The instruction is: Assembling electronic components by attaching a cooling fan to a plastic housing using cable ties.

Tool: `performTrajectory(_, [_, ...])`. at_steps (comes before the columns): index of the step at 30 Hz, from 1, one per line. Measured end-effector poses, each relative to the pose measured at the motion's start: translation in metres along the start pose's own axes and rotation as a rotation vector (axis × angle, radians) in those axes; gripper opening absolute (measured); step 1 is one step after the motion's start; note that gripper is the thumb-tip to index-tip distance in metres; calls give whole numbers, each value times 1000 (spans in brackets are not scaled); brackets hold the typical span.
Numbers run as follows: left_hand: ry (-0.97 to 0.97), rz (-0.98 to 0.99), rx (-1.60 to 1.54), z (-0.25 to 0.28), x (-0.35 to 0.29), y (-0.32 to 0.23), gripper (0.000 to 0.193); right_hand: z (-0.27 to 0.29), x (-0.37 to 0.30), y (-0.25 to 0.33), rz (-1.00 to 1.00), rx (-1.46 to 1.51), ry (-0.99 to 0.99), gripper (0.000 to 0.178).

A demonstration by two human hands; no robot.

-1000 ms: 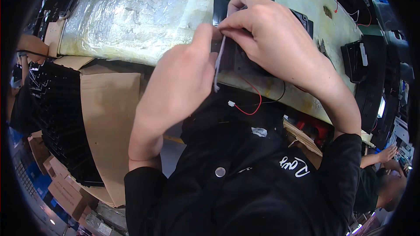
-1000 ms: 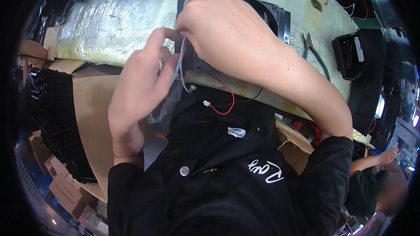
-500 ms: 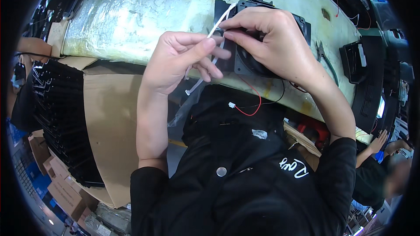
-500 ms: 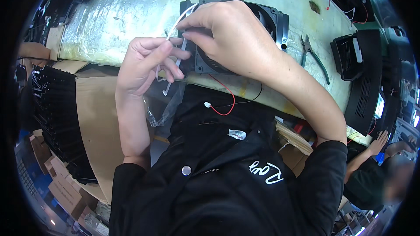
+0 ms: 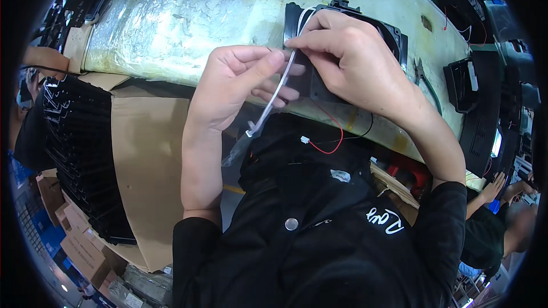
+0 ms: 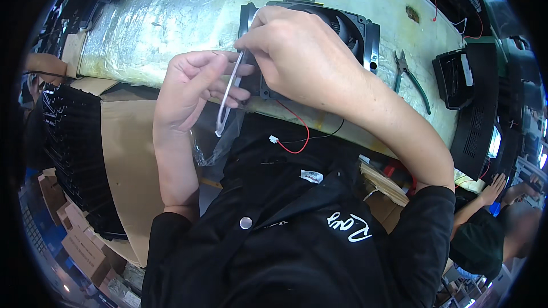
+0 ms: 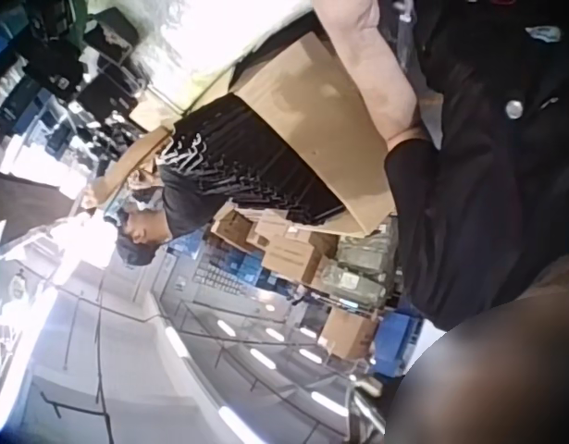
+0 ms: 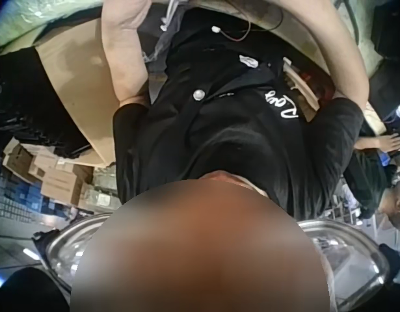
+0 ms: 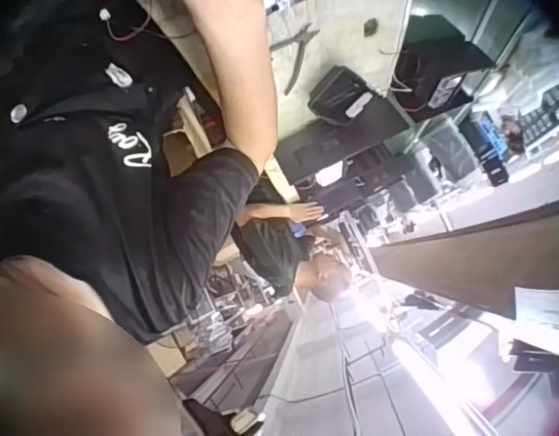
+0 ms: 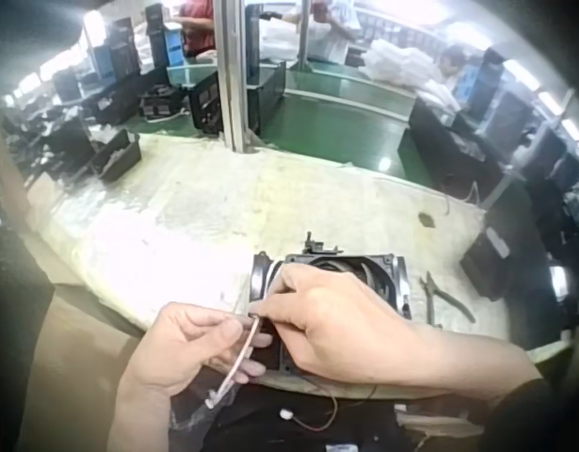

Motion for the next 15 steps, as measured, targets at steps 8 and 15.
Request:
performTrajectory(8, [-23, -776, 677, -3, 6, 11, 17, 1, 8, 5, 4, -182, 92, 22])
performTrajectory(15, [-54, -310, 155, -3, 18, 10, 38, 9, 4, -7, -335, 298, 164, 37])
Point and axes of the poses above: each hand's wrist, its own x-axis towards the middle knuckle, its own z-axis out of the back of the hand, y = z × x, the point moved 2 cm from there along x, towards the middle knuckle, and after that the axes turned 7 degrees about -z, right-handed, at the moved point
